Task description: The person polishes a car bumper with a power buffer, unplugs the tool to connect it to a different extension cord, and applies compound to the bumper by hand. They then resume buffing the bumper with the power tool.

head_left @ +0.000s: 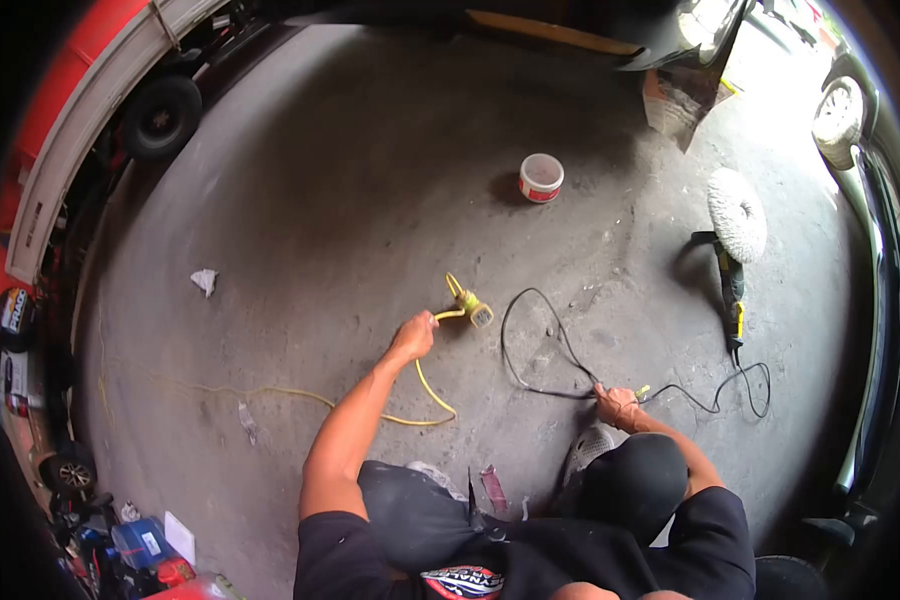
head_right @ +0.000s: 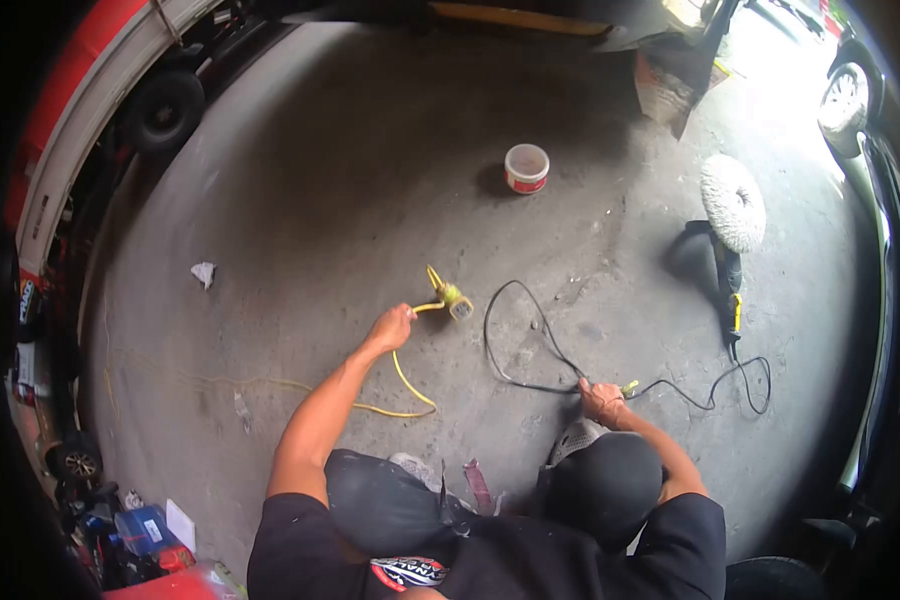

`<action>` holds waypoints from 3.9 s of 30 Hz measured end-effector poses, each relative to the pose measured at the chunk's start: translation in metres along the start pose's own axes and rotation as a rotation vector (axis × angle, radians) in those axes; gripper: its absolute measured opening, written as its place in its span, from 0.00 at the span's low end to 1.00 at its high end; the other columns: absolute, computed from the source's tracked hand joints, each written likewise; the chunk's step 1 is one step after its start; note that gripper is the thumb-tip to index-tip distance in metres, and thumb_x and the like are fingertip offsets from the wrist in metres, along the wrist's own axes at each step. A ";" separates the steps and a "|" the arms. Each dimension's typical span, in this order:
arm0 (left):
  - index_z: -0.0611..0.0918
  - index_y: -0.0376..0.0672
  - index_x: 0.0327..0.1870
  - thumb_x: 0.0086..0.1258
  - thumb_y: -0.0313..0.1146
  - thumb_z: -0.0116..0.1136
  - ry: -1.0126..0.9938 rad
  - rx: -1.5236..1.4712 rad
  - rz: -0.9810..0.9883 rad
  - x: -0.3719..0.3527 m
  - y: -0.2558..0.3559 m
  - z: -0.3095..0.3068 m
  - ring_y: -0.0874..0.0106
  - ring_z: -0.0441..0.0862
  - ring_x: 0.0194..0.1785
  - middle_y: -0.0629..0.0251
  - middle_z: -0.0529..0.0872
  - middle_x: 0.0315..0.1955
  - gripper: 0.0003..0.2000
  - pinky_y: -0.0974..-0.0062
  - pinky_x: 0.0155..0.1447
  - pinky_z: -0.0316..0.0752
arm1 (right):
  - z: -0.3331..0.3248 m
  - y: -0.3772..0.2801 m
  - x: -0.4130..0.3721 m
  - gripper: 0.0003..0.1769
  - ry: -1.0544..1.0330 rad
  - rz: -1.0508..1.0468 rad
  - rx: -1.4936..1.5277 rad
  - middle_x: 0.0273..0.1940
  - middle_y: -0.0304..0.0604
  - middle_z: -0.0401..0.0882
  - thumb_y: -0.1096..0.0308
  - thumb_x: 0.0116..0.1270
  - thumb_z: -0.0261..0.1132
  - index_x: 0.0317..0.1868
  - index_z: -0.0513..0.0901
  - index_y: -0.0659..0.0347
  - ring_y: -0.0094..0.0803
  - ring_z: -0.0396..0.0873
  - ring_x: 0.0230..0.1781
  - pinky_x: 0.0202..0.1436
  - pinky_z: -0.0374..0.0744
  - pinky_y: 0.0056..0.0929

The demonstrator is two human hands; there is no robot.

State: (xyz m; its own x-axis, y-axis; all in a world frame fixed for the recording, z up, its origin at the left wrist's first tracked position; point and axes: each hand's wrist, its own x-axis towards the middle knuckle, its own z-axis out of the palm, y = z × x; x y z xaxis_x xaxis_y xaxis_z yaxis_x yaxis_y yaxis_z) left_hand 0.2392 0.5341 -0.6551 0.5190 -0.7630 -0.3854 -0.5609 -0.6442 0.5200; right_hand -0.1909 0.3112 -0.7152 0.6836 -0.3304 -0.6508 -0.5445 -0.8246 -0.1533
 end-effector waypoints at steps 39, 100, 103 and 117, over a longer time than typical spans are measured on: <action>0.80 0.53 0.63 0.62 0.46 0.70 -0.152 0.356 -0.322 0.025 -0.013 0.023 0.60 0.71 0.70 0.60 0.79 0.64 0.26 0.56 0.72 0.65 | -0.200 -0.029 -0.145 0.18 0.259 -0.161 1.229 0.21 0.28 0.66 0.57 0.79 0.57 0.45 0.83 0.66 0.16 0.62 0.20 0.24 0.63 0.23; 0.89 0.49 0.48 0.47 0.22 0.71 0.341 0.250 0.746 -0.165 0.239 -0.177 0.67 0.86 0.50 0.69 0.90 0.48 0.22 0.54 0.73 0.65 | -0.289 -0.134 -0.170 0.09 0.923 -0.610 0.494 0.26 0.45 0.79 0.62 0.70 0.65 0.44 0.83 0.57 0.47 0.81 0.28 0.30 0.77 0.45; 0.89 0.49 0.48 0.47 0.25 0.73 0.288 0.280 0.755 -0.165 0.238 -0.178 0.67 0.86 0.50 0.69 0.90 0.47 0.22 0.53 0.74 0.66 | -0.285 -0.134 -0.165 0.08 0.894 -0.623 0.496 0.25 0.46 0.78 0.62 0.69 0.65 0.42 0.82 0.58 0.49 0.81 0.28 0.31 0.77 0.46; 0.87 0.46 0.47 0.49 0.23 0.69 0.195 0.411 0.696 -0.155 0.216 -0.164 0.61 0.84 0.47 0.64 0.89 0.41 0.19 0.49 0.76 0.63 | -0.248 -0.151 -0.106 0.15 0.686 -0.613 0.538 0.23 0.58 0.79 0.58 0.71 0.63 0.34 0.80 0.62 0.60 0.80 0.26 0.32 0.77 0.54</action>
State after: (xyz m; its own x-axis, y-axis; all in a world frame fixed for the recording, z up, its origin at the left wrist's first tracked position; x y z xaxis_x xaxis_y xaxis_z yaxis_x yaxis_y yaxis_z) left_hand 0.1435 0.5219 -0.3579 0.0473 -0.9956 0.0805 -0.9663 -0.0252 0.2561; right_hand -0.0604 0.3566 -0.4384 0.9500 -0.2543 0.1812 -0.0431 -0.6817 -0.7304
